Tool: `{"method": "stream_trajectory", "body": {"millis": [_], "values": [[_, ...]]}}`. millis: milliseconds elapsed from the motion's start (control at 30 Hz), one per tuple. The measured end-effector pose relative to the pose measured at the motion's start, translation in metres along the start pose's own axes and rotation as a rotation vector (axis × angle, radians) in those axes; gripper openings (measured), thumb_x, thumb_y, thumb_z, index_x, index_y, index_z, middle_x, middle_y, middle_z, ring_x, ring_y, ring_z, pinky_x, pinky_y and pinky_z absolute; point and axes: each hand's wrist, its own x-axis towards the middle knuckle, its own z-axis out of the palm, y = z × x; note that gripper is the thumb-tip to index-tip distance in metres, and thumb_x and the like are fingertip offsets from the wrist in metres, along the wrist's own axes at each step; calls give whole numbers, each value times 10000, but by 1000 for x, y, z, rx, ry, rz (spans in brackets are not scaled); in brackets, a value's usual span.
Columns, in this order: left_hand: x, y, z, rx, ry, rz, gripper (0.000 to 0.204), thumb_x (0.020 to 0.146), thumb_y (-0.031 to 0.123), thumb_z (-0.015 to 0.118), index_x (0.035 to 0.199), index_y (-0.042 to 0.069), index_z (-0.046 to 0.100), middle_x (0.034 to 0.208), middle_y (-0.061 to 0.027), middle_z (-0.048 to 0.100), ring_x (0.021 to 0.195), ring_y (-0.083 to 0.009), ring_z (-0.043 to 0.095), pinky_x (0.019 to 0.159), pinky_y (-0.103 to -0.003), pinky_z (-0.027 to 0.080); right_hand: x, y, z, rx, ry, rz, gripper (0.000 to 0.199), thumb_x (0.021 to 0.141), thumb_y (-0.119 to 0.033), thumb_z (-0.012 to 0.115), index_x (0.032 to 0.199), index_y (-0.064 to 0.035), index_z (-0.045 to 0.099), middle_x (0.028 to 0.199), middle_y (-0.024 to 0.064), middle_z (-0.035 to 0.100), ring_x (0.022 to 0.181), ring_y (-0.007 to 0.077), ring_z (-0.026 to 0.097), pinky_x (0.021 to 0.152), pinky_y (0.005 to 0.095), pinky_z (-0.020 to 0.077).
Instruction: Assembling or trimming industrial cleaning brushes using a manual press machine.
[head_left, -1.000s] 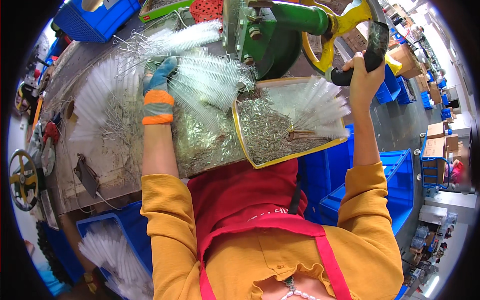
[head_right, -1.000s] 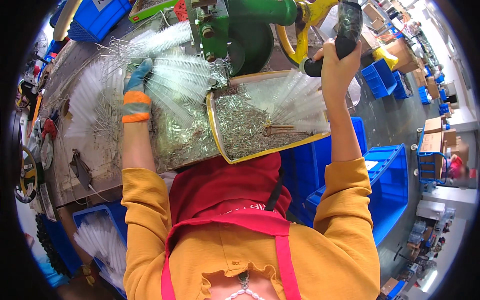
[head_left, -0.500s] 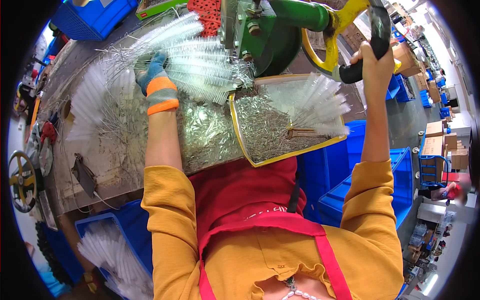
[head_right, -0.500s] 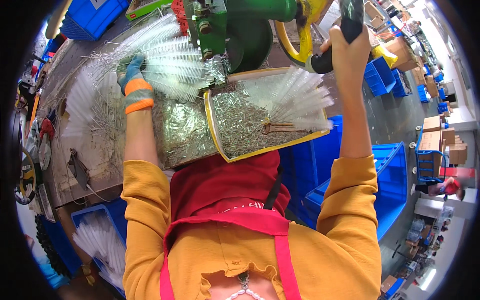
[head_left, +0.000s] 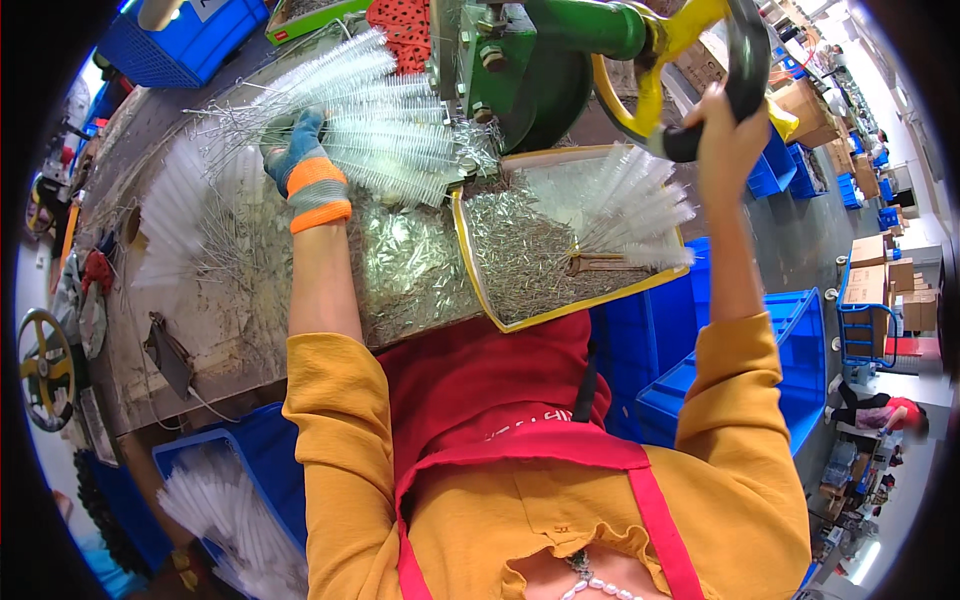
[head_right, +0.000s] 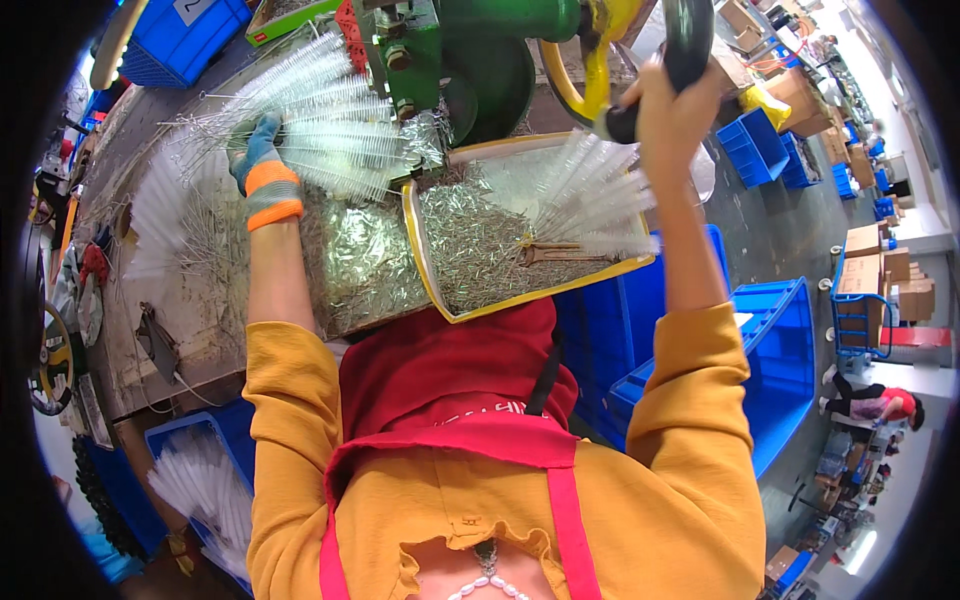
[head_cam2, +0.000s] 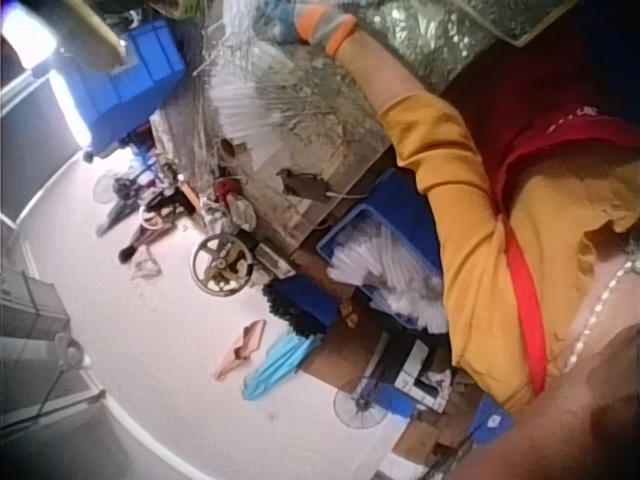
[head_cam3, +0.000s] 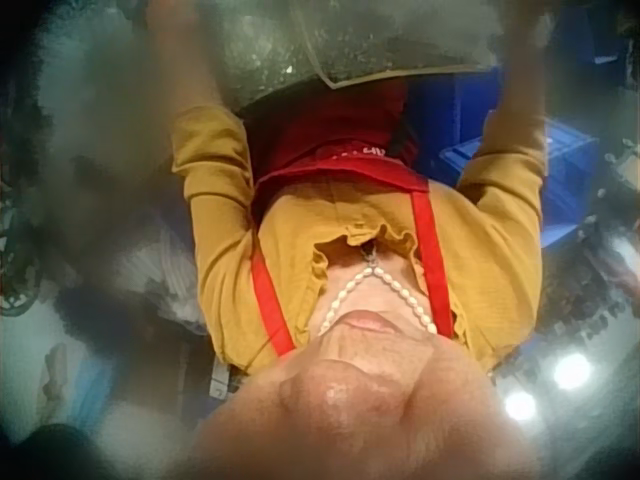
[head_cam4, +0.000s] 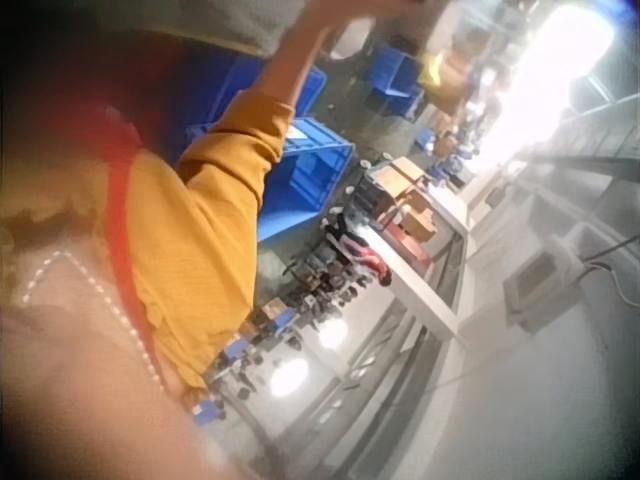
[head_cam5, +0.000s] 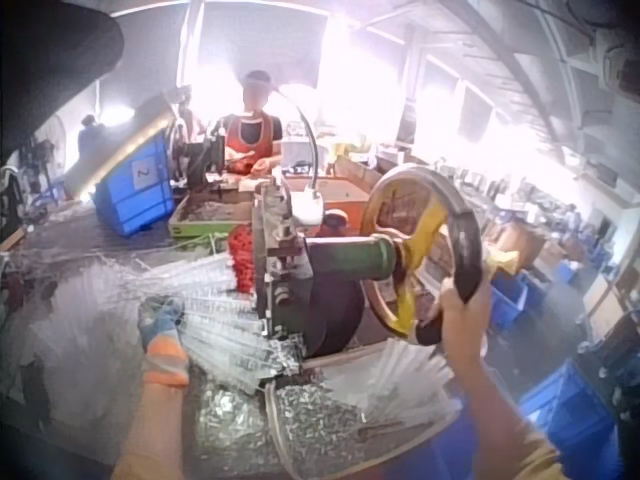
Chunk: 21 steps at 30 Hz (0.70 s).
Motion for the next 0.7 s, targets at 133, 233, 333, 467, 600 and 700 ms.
{"method": "stream_trajectory", "body": {"millis": [133, 233, 333, 467, 600, 700], "values": [[6, -3, -11, 57, -194, -3, 396, 586, -104, 669, 927, 30, 518, 897, -111, 587, 745, -179, 584, 688, -286, 504, -29, 32, 15, 365, 74, -35, 191, 737, -14, 505, 887, 0, 388, 540, 63, 520, 473, 127, 532, 537, 225, 439], [9, -10, -14, -7, -299, -58, 436, 598, -154, 621, 976, 13, 481, 935, -123, 560, 837, -226, 570, 718, -306, 506, -15, 42, 3, 214, 21, -47, 184, 729, -8, 507, 874, -5, 393, 548, 66, 522, 472, 127, 535, 521, 230, 445], [15, -15, -14, -123, -297, -75, 493, 582, -195, 597, 1004, 29, 477, 965, -133, 557, 854, -245, 569, 722, -321, 514, -4, 30, -7, 148, -66, -38, 133, 754, -15, 498, 860, 16, 424, 558, 72, 527, 485, 131, 543, 509, 244, 459], [20, -14, -11, -151, -256, -49, 498, 577, -191, 602, 1001, 39, 480, 979, -139, 558, 845, -237, 573, 720, -311, 510, 6, 5, -9, 57, -138, -8, 173, 712, -33, 514, 851, 3, 420, 546, 76, 527, 463, 140, 545, 483, 240, 446], [11, -10, -3, 151, 36, -160, 511, 588, -191, 587, 1029, 43, 474, 929, -131, 583, 812, -219, 584, 663, -307, 525, 32, 2, -16, -43, -247, -38, 171, 707, -70, 528, 831, 10, 441, 516, 80, 521, 457, 139, 540, 473, 245, 441], [4, -8, 1, 91, 1, -63, 508, 587, -187, 589, 1025, 44, 479, 922, -127, 584, 804, -216, 584, 660, -305, 523, 58, 4, -18, -100, -357, 50, 97, 757, -93, 502, 779, 0, 486, 534, 30, 477, 438, 111, 497, 440, 237, 425]]}}
